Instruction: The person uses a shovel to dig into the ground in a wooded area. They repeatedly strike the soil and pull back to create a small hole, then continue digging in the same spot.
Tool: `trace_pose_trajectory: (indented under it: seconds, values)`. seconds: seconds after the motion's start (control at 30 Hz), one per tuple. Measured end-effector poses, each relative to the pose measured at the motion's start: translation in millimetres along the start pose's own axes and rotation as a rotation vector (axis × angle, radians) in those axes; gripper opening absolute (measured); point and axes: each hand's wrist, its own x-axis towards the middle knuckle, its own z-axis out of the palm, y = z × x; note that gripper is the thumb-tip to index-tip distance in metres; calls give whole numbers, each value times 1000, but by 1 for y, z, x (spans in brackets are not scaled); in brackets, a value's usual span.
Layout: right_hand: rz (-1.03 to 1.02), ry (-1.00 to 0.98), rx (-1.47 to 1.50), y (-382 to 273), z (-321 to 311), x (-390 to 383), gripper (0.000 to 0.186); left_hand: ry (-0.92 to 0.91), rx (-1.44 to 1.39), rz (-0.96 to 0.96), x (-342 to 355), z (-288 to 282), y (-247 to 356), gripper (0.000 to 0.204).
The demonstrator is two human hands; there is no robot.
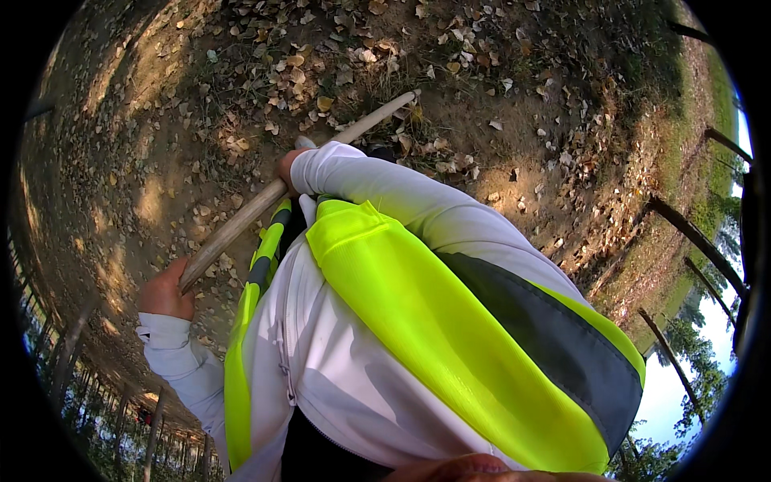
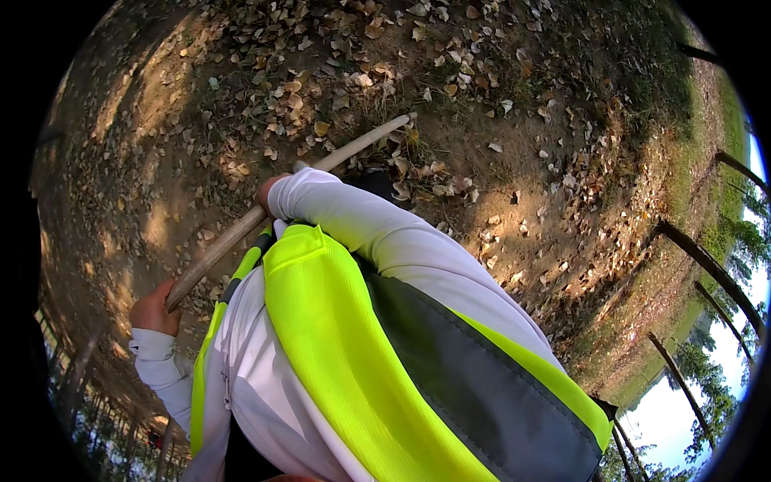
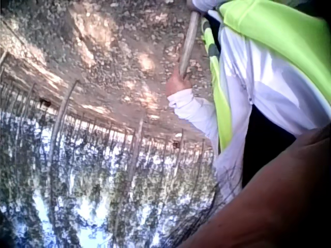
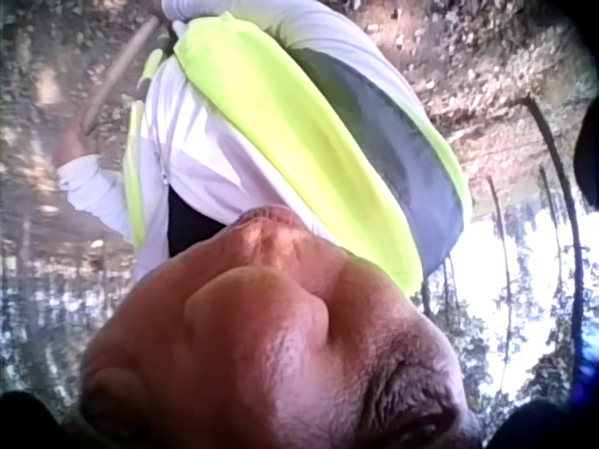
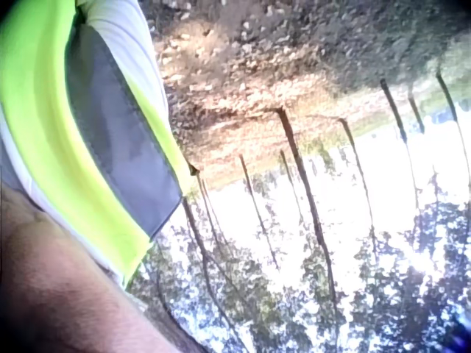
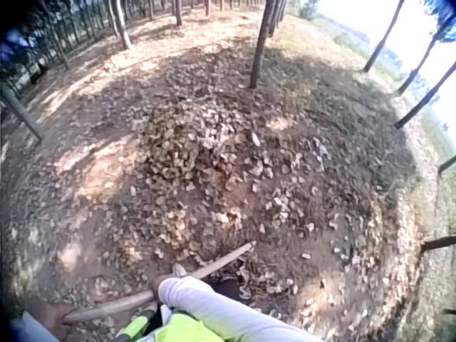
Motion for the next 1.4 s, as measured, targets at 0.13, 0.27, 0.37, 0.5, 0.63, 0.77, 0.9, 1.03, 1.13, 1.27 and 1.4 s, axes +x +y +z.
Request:
trace_pose_trajectory:
  seconds: [0.13,0.27,0.37,0.5,0.63,0.77,0.9,1.03,1.13,1.27,1.4]
  values:
    - [40,81,64,2,-1,-9,37,-90,60,-35,11,-3,2,35]
    - [187,-57,-17,25,16,-20,42,-80,-50,133,29,36,0,33]
    - [265,-152,-58,69,42,-37,44,-130,-6,201,51,59,30,30]
    - [289,-287,-106,119,55,-72,42,-188,51,265,84,79,67,25]
    - [329,-319,-141,117,38,-88,40,-166,29,331,94,88,71,23]
    - [271,-242,-142,99,43,-49,39,-86,21,256,74,77,54,25]
    - [170,-131,-69,48,31,-14,39,10,82,151,34,49,20,27]
    - [95,-44,-25,18,12,-16,33,-28,94,58,17,32,7,28]
    - [135,11,-7,20,11,-20,35,-56,118,38,24,26,10,26]
    - [259,-64,-11,51,37,-21,41,-94,81,145,43,49,18,24]
    - [356,-206,-88,105,52,-47,51,-107,120,204,70,75,62,24]
